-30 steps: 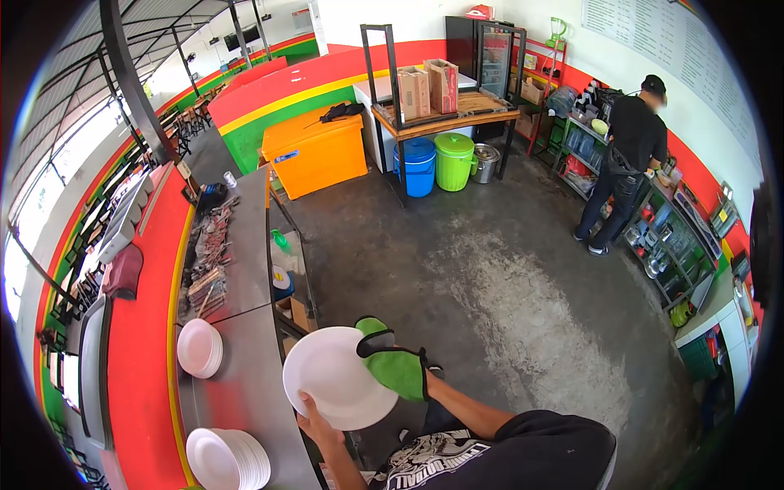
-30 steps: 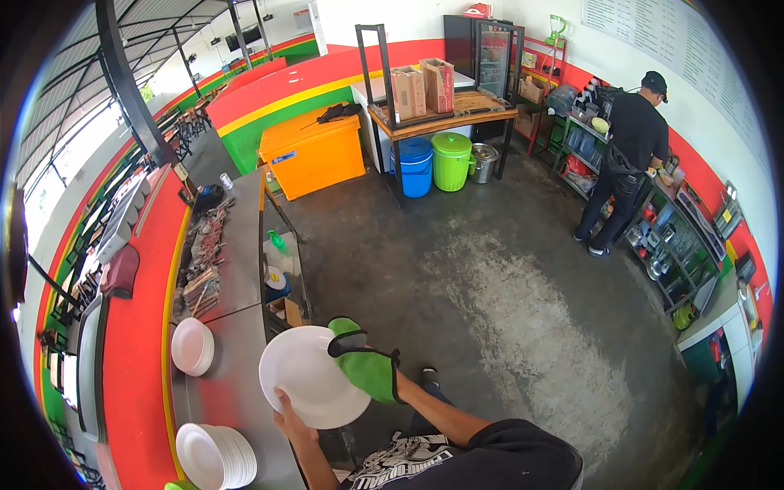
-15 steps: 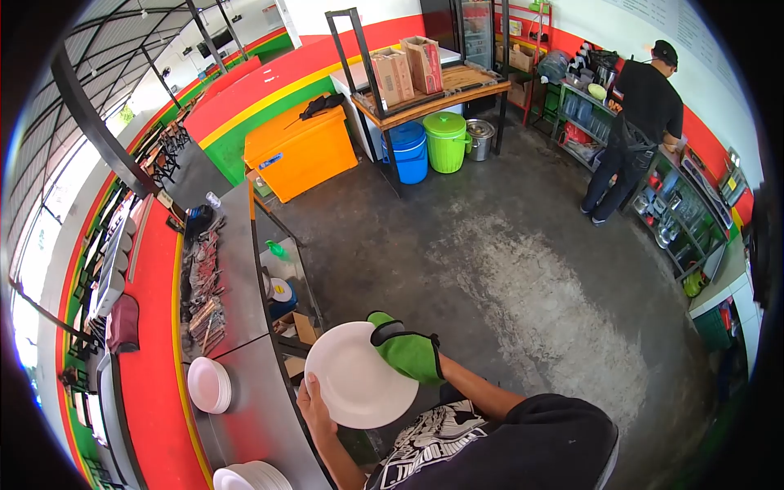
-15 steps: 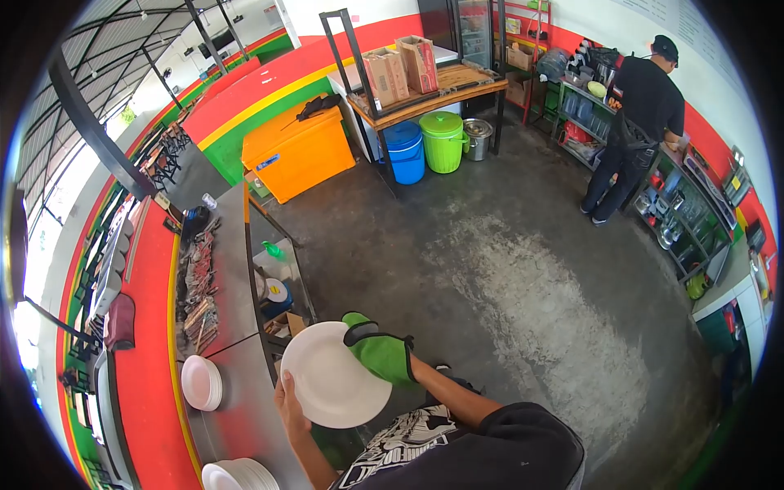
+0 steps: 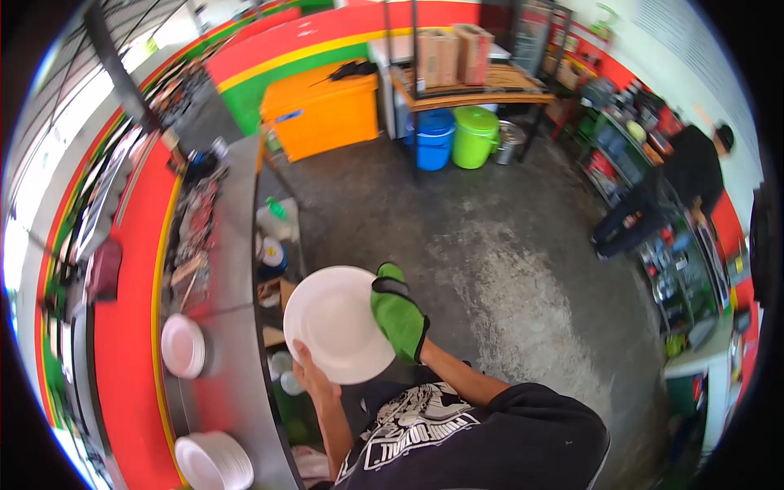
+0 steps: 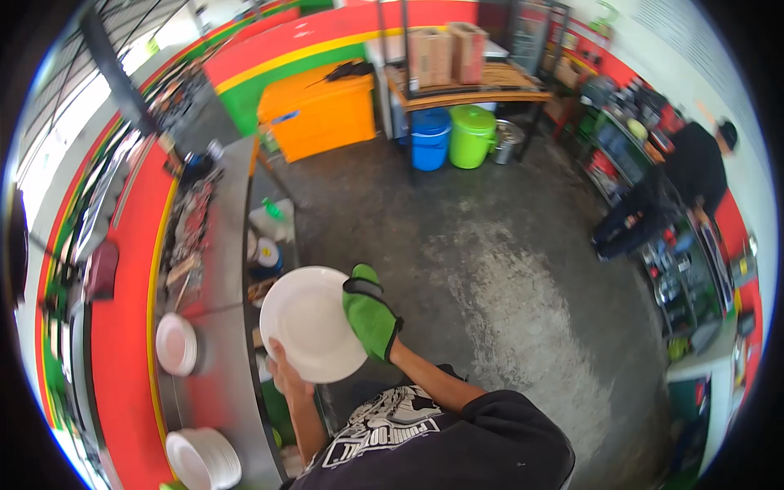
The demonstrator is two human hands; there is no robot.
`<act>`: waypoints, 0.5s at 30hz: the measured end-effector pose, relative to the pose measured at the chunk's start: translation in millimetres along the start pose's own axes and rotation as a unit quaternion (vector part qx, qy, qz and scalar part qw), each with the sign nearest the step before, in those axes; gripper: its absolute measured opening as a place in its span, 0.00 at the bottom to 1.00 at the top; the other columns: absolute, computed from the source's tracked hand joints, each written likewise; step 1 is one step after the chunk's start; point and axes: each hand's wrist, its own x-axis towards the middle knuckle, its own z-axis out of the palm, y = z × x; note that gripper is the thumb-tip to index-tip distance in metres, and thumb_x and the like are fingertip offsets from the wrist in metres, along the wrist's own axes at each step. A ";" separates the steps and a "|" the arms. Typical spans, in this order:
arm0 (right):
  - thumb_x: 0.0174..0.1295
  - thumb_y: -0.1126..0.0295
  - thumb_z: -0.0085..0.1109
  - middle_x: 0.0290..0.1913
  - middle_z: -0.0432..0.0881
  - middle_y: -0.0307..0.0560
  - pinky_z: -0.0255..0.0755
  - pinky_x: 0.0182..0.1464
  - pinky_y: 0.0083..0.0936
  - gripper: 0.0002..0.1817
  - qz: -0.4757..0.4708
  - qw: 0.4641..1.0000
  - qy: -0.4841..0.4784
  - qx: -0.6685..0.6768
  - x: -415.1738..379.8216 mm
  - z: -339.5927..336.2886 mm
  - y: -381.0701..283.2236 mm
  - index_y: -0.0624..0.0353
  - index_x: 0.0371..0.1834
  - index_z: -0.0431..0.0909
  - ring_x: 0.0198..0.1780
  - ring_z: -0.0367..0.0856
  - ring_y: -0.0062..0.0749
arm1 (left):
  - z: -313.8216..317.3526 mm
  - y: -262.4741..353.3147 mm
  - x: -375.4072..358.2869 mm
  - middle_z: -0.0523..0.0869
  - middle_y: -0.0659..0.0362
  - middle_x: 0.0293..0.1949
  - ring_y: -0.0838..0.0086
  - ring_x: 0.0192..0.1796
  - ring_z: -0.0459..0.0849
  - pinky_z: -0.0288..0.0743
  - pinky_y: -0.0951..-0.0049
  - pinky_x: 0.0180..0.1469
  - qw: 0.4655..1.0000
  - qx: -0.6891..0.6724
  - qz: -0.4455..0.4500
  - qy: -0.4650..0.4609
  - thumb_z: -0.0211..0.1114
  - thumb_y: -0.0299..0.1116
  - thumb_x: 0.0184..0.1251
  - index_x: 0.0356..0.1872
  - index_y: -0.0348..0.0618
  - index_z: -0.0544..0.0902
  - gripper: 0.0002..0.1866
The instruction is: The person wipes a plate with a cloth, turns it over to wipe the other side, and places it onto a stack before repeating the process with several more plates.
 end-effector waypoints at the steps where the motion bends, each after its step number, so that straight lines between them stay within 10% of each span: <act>1: 0.72 0.63 0.52 0.52 0.78 0.45 0.72 0.53 0.28 0.18 0.031 0.999 -0.002 0.041 4.3 10.4 -1.6 0.63 0.58 0.73 0.50 0.75 0.30 | -2.4 5.4 0.4 0.82 0.49 0.57 0.64 0.55 0.85 0.83 0.63 0.54 0.999 -0.001 -0.006 0.043 0.61 0.53 0.74 0.64 0.31 0.72 0.33; 8: 0.77 0.59 0.48 0.60 0.76 0.44 0.69 0.61 0.25 0.22 0.093 0.968 -0.078 0.219 53.8 105.4 -24.0 0.64 0.66 0.69 0.58 0.72 0.27 | -68.9 45.0 41.9 0.85 0.52 0.53 0.69 0.52 0.85 0.80 0.70 0.53 0.990 -0.057 0.049 0.116 0.57 0.48 0.78 0.62 0.32 0.74 0.27; 15: 0.79 0.47 0.36 0.59 0.77 0.46 0.70 0.64 0.32 0.30 0.339 0.742 -0.195 0.545 153.4 204.6 -144.7 0.64 0.65 0.68 0.60 0.74 0.30 | -167.5 113.8 72.3 0.82 0.51 0.58 0.66 0.55 0.84 0.79 0.67 0.56 0.995 -0.004 -0.046 0.089 0.56 0.42 0.78 0.68 0.34 0.70 0.26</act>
